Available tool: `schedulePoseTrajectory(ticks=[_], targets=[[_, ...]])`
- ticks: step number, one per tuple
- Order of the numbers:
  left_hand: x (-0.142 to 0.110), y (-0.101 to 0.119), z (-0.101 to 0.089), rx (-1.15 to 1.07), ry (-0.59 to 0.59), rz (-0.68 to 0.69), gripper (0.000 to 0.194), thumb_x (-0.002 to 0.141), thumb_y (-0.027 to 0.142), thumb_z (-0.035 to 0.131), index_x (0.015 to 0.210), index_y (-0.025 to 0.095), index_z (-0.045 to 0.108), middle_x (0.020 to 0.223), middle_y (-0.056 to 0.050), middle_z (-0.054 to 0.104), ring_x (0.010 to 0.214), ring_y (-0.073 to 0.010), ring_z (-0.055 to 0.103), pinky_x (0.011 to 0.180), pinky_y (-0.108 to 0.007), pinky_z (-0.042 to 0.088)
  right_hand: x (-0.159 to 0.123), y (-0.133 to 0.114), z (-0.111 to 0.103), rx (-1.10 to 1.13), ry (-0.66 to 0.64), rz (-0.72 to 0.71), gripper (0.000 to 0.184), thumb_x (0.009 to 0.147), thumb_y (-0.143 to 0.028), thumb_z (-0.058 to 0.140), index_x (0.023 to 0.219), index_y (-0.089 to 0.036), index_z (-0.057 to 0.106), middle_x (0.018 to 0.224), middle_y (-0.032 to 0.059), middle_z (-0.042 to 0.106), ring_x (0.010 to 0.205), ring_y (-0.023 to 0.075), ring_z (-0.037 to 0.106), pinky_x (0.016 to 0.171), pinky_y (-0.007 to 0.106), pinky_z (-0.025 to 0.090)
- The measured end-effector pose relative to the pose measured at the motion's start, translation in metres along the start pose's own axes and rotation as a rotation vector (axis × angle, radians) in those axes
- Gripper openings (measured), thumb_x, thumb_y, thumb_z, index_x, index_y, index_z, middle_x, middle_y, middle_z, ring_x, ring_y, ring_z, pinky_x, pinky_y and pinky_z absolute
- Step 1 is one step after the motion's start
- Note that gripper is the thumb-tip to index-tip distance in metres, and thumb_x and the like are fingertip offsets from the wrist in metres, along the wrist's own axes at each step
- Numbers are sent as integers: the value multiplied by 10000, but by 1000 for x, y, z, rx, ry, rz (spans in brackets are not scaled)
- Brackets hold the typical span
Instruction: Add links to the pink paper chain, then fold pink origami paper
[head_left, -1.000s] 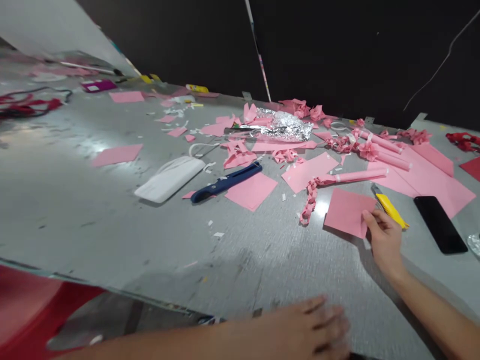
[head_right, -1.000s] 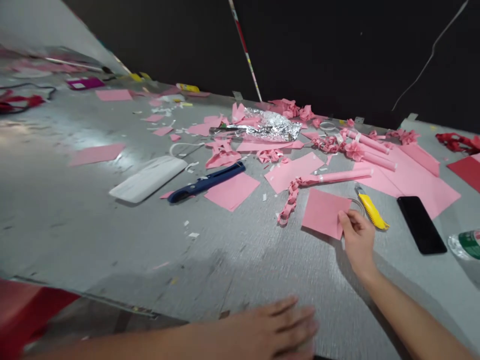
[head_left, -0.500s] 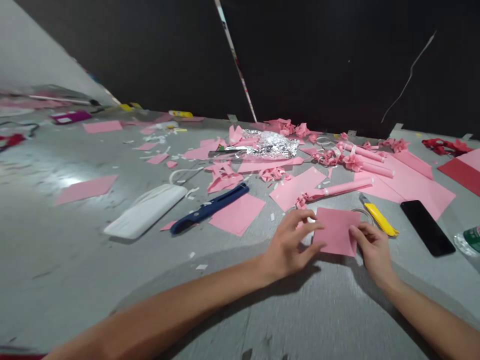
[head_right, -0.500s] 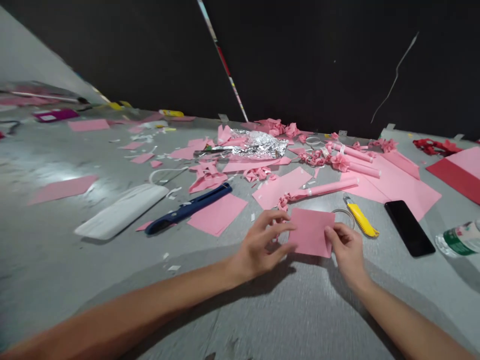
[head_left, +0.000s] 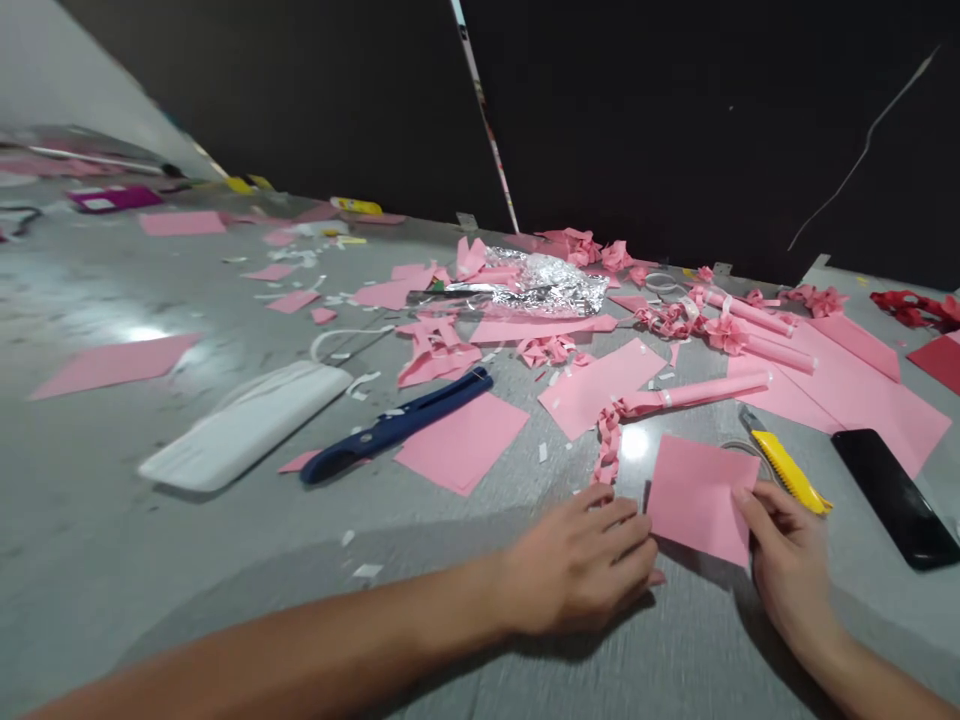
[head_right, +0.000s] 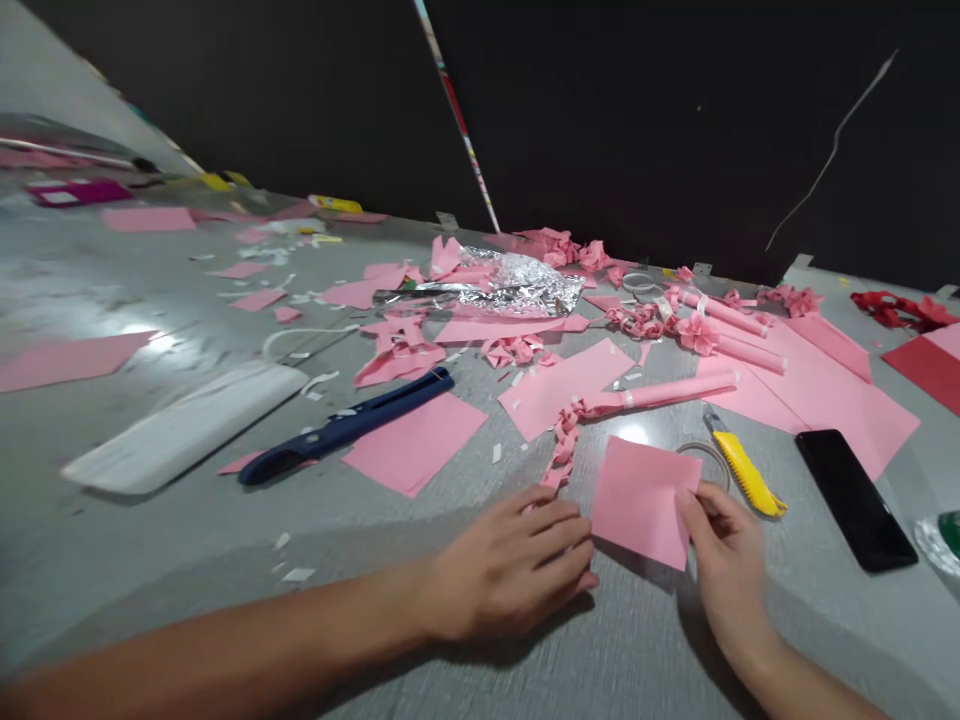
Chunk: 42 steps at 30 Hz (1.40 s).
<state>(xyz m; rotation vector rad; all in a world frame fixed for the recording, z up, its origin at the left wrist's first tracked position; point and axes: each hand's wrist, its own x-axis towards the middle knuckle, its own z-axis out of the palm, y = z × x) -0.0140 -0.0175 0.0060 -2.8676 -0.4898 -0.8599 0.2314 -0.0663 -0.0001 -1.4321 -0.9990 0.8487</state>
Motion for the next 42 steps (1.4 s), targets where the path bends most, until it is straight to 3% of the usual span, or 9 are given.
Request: schedulePoseTrajectory(ticks=[5, 11, 15, 19, 26, 30, 34, 38, 42], targets=[[-1, -19, -11, 125, -132, -41, 490, 1122, 481, 438, 807, 165, 641, 713, -36, 659, 681, -217, 616, 782, -391, 459, 2, 5, -2, 8, 36, 22, 267, 883, -468, 805, 849, -203, 798, 760, 38, 708, 677, 200, 584, 618, 300, 489], [5, -29, -33, 257, -12, -165, 384, 1096, 335, 534, 768, 171, 648, 679, -21, 650, 648, -196, 597, 689, -352, 388, 2, -1, 3, -20, -21, 17, 248, 904, -450, 776, 843, -213, 818, 695, 25, 682, 663, 201, 586, 586, 288, 466], [7, -5, -28, 81, 119, -26, 170, 1008, 348, 700, 989, 180, 707, 949, -35, 768, 872, -204, 668, 828, -370, 456, -6, -9, 7, 6, -103, 60, 252, 912, -456, 769, 933, -212, 827, 766, 45, 742, 686, 216, 647, 616, 299, 515], [5, 5, -16, 23, 87, 32, 55, 995, 209, 682, 1025, 166, 700, 963, -26, 766, 857, -178, 651, 788, -358, 443, -15, -17, 10, -14, -196, 73, 259, 935, -460, 745, 946, -214, 826, 718, 28, 717, 636, 197, 622, 576, 277, 502], [-3, -2, -15, -86, 49, 89, 213, 1023, 86, 498, 1047, 111, 709, 897, -52, 750, 757, -177, 628, 675, -363, 443, -13, -25, 12, -83, -313, 15, 258, 962, -426, 707, 836, -214, 781, 715, 17, 698, 615, 169, 580, 553, 249, 463], [-2, 1, -11, -184, 98, -64, 110, 1018, 124, 579, 996, 167, 677, 903, -31, 753, 797, -173, 644, 718, -343, 467, -12, -27, 11, -128, -324, -15, 212, 946, -407, 723, 871, -222, 795, 729, 18, 717, 638, 181, 626, 577, 255, 494], [0, 1, -11, -303, 176, -247, 49, 1032, 189, 614, 1038, 192, 662, 1197, -97, 748, 1101, -242, 680, 925, -384, 506, -11, -27, 9, -122, -362, -12, 204, 957, -391, 713, 864, -232, 800, 773, 30, 763, 667, 193, 671, 595, 257, 523], [2, -3, -13, -390, 125, -318, 250, 1043, 267, 612, 1278, 183, 611, 1396, -140, 682, 1252, -279, 651, 1036, -432, 494, -12, -26, 5, -133, -423, -30, 203, 981, -373, 688, 962, -240, 839, 777, 32, 774, 681, 196, 680, 601, 259, 529], [2, -6, -12, -484, 52, -318, 426, 1037, 336, 619, 1412, 161, 519, 1241, -127, 752, 1140, -277, 699, 1005, -449, 489, -11, -24, 2, -143, -467, -58, 221, 1002, -366, 673, 1011, -241, 856, 785, 35, 777, 685, 190, 682, 610, 261, 525]])
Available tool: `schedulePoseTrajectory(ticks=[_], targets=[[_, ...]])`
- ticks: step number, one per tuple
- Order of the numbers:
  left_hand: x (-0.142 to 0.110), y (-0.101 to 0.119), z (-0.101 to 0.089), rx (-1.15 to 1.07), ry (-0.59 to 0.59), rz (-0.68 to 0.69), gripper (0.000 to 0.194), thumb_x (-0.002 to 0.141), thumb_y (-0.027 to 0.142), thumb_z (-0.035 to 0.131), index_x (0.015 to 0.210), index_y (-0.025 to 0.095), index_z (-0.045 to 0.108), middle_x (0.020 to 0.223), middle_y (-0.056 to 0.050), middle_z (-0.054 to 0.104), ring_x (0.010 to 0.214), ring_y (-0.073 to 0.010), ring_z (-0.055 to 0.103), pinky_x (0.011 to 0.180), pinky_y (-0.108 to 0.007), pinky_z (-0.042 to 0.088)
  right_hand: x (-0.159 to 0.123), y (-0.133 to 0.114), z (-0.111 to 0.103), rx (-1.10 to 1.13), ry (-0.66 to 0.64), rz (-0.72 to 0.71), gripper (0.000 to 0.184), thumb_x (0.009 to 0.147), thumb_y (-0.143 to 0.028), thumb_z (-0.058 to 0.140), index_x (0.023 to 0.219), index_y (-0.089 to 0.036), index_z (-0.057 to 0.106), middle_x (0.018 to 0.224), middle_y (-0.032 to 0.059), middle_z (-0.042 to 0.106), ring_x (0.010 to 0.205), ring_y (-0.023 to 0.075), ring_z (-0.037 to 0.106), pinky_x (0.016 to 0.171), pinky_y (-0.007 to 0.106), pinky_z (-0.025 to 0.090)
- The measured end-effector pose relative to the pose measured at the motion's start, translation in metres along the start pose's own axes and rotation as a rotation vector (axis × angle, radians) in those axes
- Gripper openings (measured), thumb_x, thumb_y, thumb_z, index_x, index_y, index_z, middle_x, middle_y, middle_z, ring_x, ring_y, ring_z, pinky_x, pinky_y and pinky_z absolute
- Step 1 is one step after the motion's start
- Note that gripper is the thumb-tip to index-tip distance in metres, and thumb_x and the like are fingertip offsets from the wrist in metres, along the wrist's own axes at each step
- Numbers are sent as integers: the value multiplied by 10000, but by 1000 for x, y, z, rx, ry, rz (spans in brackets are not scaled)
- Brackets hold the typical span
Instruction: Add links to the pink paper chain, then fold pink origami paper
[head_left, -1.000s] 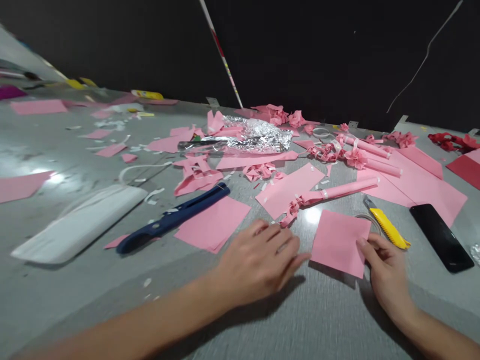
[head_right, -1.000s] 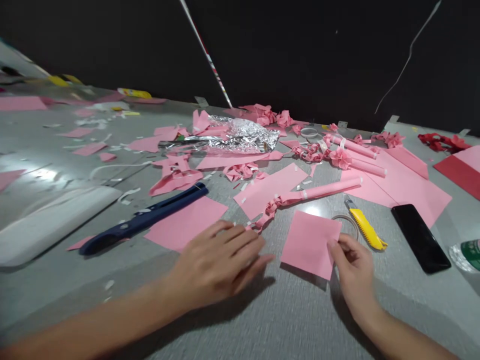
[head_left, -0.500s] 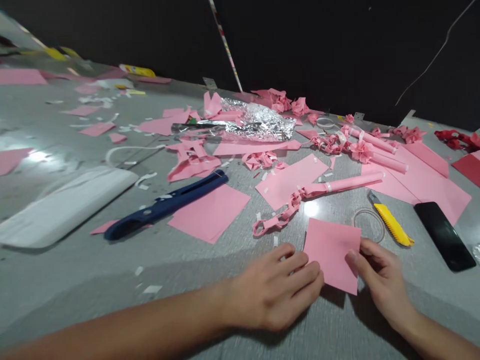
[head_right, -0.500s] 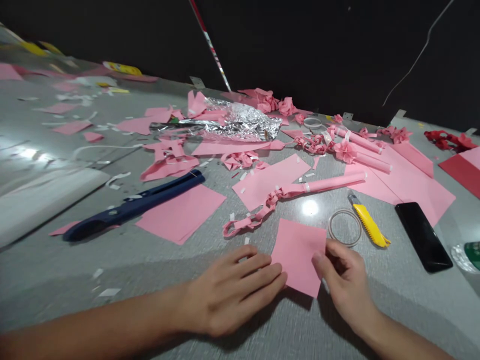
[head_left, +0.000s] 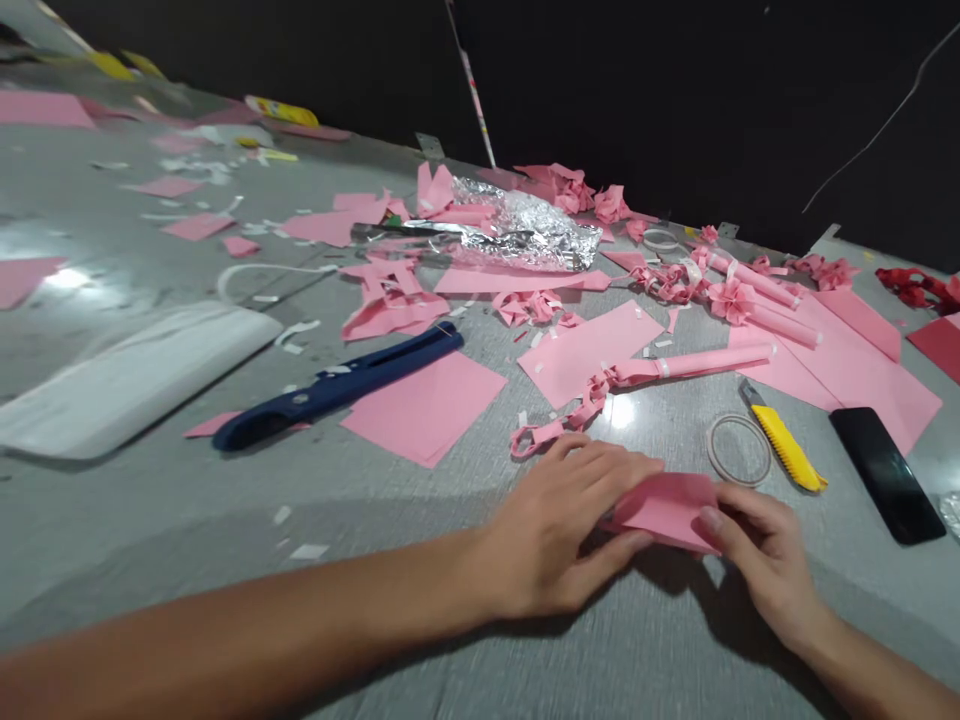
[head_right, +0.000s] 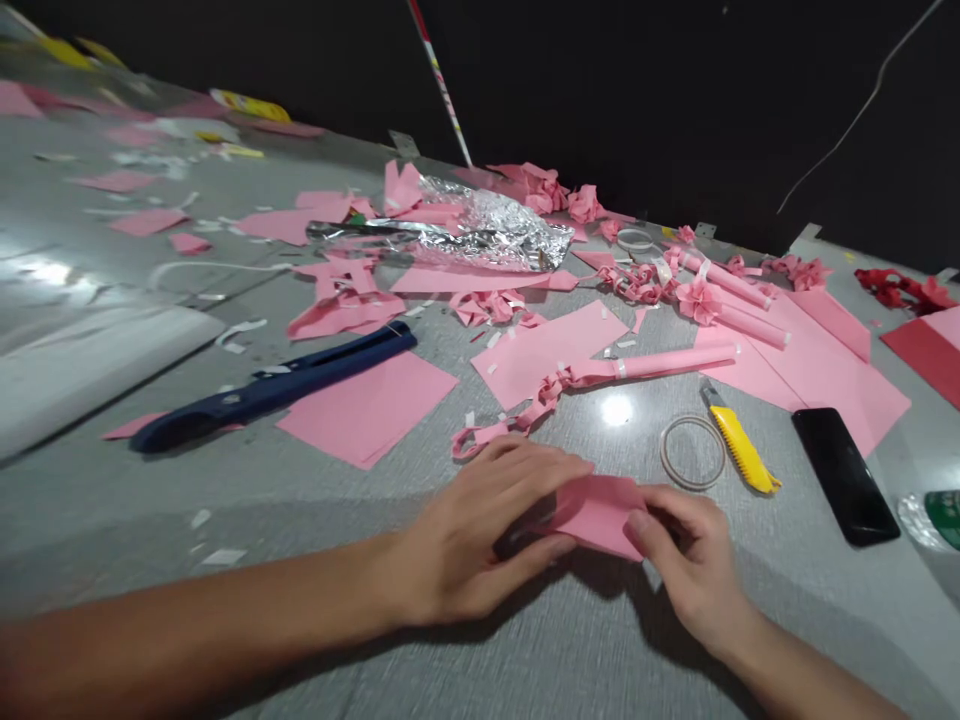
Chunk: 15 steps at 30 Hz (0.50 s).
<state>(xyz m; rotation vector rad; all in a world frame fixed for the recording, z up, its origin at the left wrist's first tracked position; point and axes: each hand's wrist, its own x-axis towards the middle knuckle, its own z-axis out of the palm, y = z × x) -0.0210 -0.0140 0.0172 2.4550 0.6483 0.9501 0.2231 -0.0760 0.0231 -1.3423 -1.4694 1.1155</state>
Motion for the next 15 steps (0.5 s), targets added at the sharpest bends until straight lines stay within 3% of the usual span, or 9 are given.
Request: schedulePoseTrajectory(ticks=[5, 10, 12, 15], targets=[[-3, -3, 1, -43, -13, -44, 480, 1044, 366, 617, 1471, 179, 505, 1122, -100, 751, 986, -256, 692, 898, -415, 507, -3, 10, -3, 96, 0, -12, 255, 1050, -408, 647, 1155, -272, 835, 831, 38, 763, 681, 177, 662, 631, 272, 536], [1, 1, -3, -311, -62, -259, 460, 1042, 333, 620, 1475, 211, 526, 1256, -90, 717, 1067, -225, 683, 939, -370, 543, -1, 21, -2, 347, -75, -80, 559, 1000, -613, 663, 1459, -294, 653, 900, 45, 710, 726, 192, 659, 625, 296, 555], [4, 4, -3, -412, -65, -352, 484, 1025, 331, 644, 1486, 234, 533, 1332, -87, 698, 1126, -231, 674, 986, -380, 538, 2, 19, 1, 364, -78, -51, 625, 932, -594, 771, 1464, -294, 634, 942, 48, 707, 738, 187, 658, 609, 283, 557], [5, 9, 0, -522, -72, -461, 543, 983, 333, 700, 1499, 265, 547, 1356, -79, 694, 1158, -250, 666, 1014, -407, 530, 4, 12, 7, 274, -33, 18, 534, 896, -498, 845, 1355, -268, 697, 923, 35, 710, 696, 158, 620, 620, 268, 549]])
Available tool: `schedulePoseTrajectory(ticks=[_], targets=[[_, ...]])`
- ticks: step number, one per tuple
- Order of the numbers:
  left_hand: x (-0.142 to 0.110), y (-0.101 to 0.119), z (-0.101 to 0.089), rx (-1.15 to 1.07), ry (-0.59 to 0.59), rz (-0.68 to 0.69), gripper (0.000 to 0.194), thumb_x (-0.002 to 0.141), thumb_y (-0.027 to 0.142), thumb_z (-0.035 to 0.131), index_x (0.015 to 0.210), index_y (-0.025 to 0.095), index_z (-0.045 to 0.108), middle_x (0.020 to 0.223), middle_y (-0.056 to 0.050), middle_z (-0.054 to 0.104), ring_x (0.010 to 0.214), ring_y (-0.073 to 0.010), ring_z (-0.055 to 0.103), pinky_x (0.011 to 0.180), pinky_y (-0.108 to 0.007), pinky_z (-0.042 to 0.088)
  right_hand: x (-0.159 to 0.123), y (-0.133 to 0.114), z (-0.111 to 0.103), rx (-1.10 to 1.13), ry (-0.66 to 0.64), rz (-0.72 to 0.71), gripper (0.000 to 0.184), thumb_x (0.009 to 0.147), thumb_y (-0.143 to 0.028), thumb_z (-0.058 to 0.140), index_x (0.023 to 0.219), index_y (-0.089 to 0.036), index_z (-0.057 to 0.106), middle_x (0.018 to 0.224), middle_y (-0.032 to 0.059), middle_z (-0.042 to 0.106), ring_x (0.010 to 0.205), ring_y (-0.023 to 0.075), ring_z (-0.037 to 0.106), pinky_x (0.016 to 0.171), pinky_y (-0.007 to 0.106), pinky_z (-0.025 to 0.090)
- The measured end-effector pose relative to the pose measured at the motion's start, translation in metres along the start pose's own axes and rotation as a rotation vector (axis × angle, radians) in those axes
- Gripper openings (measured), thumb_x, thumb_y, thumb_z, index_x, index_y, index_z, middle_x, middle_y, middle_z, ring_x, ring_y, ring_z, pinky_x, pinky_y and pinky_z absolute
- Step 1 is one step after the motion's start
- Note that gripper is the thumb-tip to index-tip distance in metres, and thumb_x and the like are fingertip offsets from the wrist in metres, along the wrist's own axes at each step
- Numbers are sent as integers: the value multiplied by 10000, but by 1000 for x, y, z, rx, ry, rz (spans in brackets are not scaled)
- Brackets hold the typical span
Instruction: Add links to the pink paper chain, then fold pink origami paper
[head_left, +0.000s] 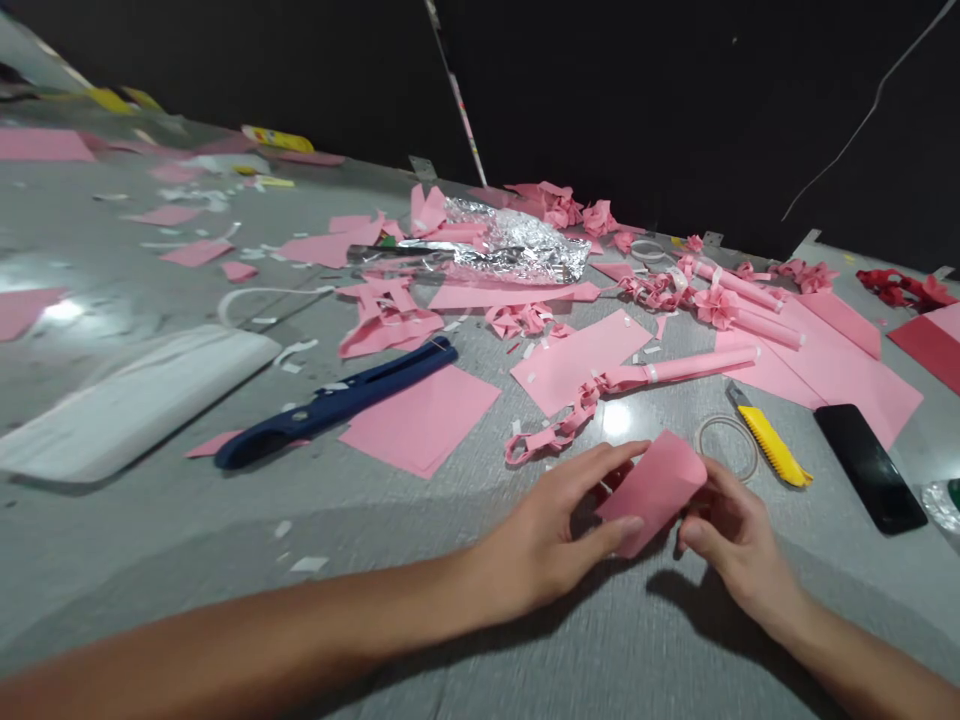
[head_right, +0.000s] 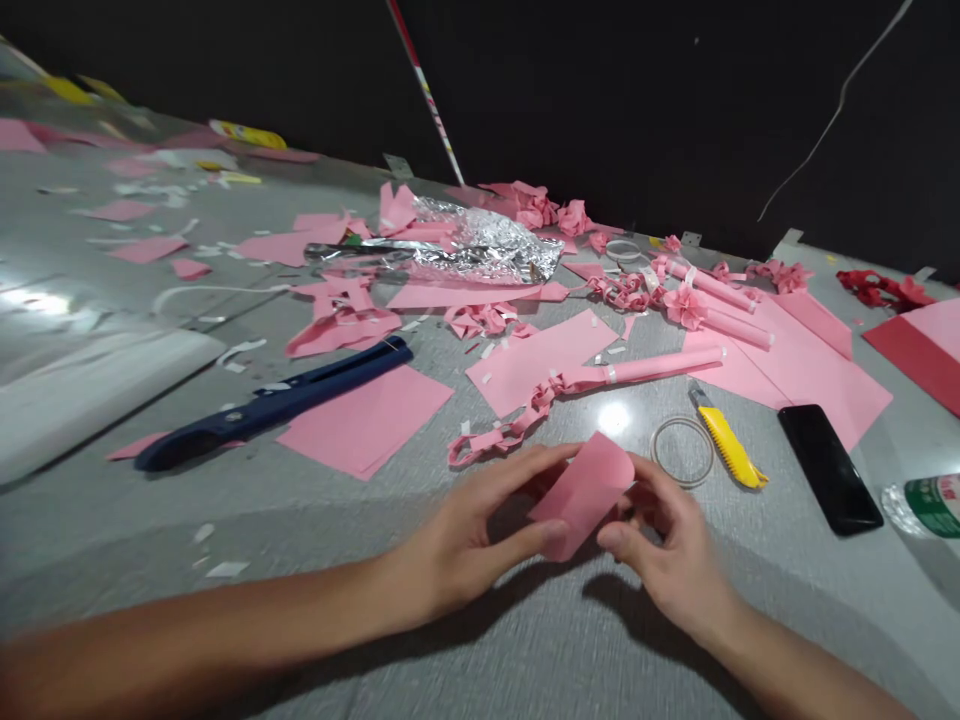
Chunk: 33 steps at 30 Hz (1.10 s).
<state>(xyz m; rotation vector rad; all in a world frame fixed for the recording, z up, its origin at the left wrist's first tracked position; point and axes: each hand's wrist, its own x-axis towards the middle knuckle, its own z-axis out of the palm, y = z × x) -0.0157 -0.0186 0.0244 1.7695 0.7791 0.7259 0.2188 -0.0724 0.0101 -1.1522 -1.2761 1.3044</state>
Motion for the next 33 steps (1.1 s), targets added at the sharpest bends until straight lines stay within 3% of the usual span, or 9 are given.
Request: schedulePoseTrajectory(ticks=[5, 7, 14, 18, 23, 33], targets=[[-6, 1, 14, -226, -86, -150, 578, 945, 361, 726, 1489, 269, 556, 1269, -80, 723, 1065, -246, 676, 887, -368, 549, -4, -8, 9, -19, -41, 73, 302, 968, -454, 765, 1156, -217, 772, 952, 64, 764, 816, 200, 694, 743, 317, 571], [-7, 2, 18, -306, -111, -186, 537, 942, 373, 722, 1440, 237, 577, 1182, -82, 732, 1009, -231, 667, 830, -338, 532, -6, -9, 9, -32, -43, 69, 284, 982, -452, 745, 1119, -206, 781, 970, 72, 779, 859, 213, 704, 789, 333, 569], [-3, -3, 18, -434, -132, -259, 332, 968, 432, 687, 1176, 176, 649, 960, -50, 710, 837, -178, 636, 762, -302, 484, -6, -8, 9, -155, -47, 102, 271, 984, -450, 730, 1034, -191, 791, 901, 54, 757, 798, 199, 650, 738, 306, 523], [-2, -3, 17, -383, -146, -239, 301, 990, 450, 659, 1054, 157, 690, 932, -53, 725, 809, -171, 641, 736, -287, 484, -7, -6, 12, -199, 8, 128, 280, 968, -457, 735, 942, -183, 785, 826, 37, 710, 732, 181, 595, 678, 288, 482], [-4, -4, 17, -273, -160, -220, 339, 1028, 456, 599, 1048, 149, 741, 905, -53, 751, 767, -159, 629, 698, -270, 455, -6, -6, 15, -206, 29, 128, 288, 959, -457, 737, 880, -182, 767, 768, 19, 664, 701, 168, 556, 645, 273, 457], [-4, 4, 15, -212, -168, -218, 296, 1036, 383, 553, 928, 160, 715, 765, 5, 646, 672, -124, 510, 627, -236, 388, -6, -11, 18, -271, 54, 120, 296, 950, -415, 715, 757, -193, 702, 673, 2, 619, 630, 154, 507, 575, 265, 414]])
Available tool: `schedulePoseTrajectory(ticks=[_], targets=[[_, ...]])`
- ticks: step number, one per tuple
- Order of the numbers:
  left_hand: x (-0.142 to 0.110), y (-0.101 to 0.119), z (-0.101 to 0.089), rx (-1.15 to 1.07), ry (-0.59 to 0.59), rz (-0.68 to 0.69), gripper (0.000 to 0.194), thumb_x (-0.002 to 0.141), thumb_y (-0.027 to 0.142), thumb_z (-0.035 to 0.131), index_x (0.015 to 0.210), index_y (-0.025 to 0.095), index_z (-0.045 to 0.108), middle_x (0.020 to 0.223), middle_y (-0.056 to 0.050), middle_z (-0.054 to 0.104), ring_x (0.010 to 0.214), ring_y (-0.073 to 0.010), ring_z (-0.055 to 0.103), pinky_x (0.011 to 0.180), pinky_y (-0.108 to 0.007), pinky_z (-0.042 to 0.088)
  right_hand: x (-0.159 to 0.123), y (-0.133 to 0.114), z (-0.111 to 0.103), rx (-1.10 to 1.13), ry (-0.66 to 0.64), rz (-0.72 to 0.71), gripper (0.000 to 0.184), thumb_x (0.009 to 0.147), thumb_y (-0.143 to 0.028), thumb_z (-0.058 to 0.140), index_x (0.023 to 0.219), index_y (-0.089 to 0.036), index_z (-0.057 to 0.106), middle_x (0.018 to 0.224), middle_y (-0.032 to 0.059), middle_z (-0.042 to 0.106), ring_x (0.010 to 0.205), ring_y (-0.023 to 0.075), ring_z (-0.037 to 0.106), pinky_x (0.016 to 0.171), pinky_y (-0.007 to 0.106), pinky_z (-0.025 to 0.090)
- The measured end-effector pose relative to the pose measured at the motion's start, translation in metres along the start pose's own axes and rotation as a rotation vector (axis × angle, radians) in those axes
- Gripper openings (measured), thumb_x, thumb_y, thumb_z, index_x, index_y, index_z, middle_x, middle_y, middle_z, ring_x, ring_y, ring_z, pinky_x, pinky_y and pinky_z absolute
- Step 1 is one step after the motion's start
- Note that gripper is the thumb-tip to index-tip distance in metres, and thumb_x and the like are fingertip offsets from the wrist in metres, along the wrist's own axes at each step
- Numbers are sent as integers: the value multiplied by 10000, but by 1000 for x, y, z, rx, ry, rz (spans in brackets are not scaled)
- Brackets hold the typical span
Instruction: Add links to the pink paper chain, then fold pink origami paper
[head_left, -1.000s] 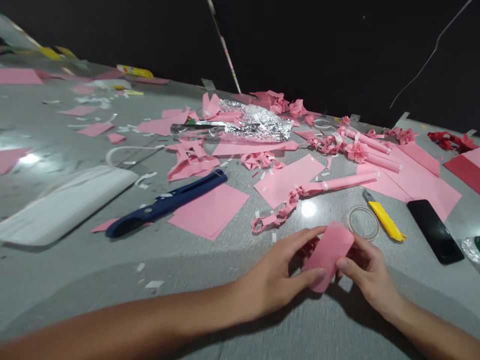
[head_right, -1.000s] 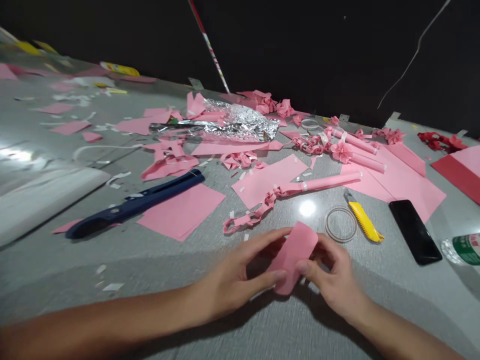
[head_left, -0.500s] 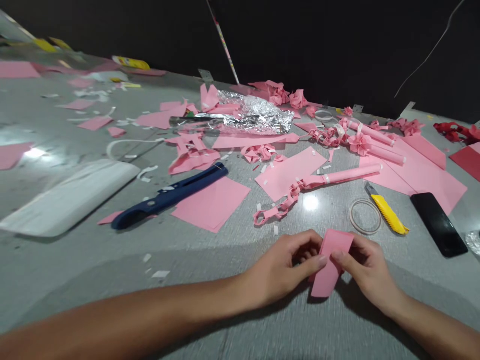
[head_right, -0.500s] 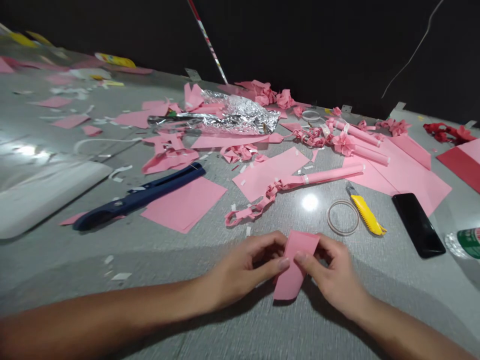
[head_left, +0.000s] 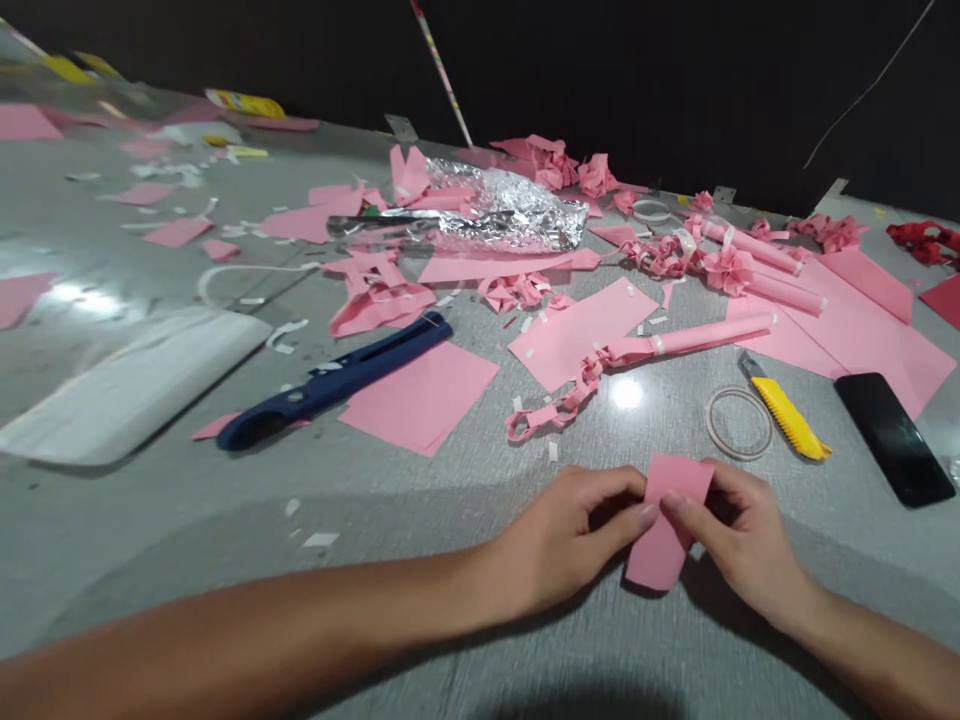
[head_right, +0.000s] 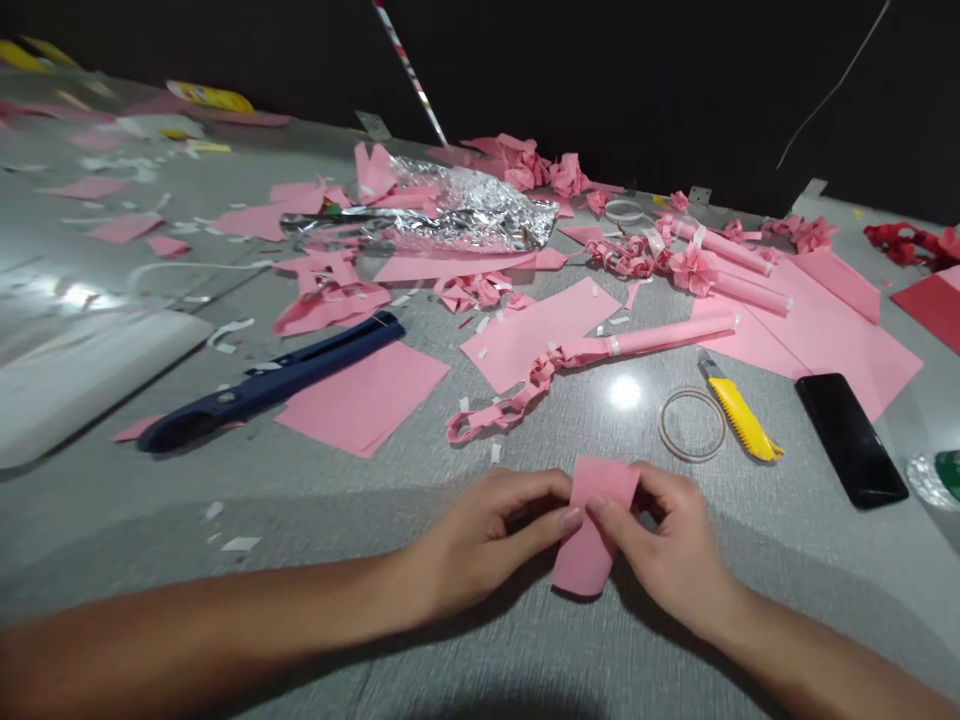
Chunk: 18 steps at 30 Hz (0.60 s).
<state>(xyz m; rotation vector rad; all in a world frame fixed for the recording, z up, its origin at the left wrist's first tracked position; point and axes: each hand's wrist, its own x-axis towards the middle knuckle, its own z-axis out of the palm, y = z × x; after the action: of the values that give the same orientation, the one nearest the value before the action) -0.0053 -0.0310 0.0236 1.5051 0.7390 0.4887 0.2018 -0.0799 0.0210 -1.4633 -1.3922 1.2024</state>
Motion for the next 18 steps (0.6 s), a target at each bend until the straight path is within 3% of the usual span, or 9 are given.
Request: schedulePoseTrajectory(ticks=[6, 18], targets=[[1, 1, 1, 12, 33, -16, 348, 1043, 383, 553, 806, 158, 673, 649, 46, 522, 592, -98, 398, 561, -222, 312, 1, -3, 1, -15, 14, 20, 296, 927, -407, 722, 724, -196, 680, 646, -10, 582, 610, 150, 486, 561, 266, 398], [1, 3, 2, 13, 29, 18, 344, 1062, 367, 517, 836, 163, 678, 673, 38, 576, 610, -102, 463, 591, -218, 361, 1, -4, 4, -10, 16, 8, 299, 933, -387, 715, 707, -196, 674, 618, -22, 558, 582, 136, 463, 531, 254, 382]])
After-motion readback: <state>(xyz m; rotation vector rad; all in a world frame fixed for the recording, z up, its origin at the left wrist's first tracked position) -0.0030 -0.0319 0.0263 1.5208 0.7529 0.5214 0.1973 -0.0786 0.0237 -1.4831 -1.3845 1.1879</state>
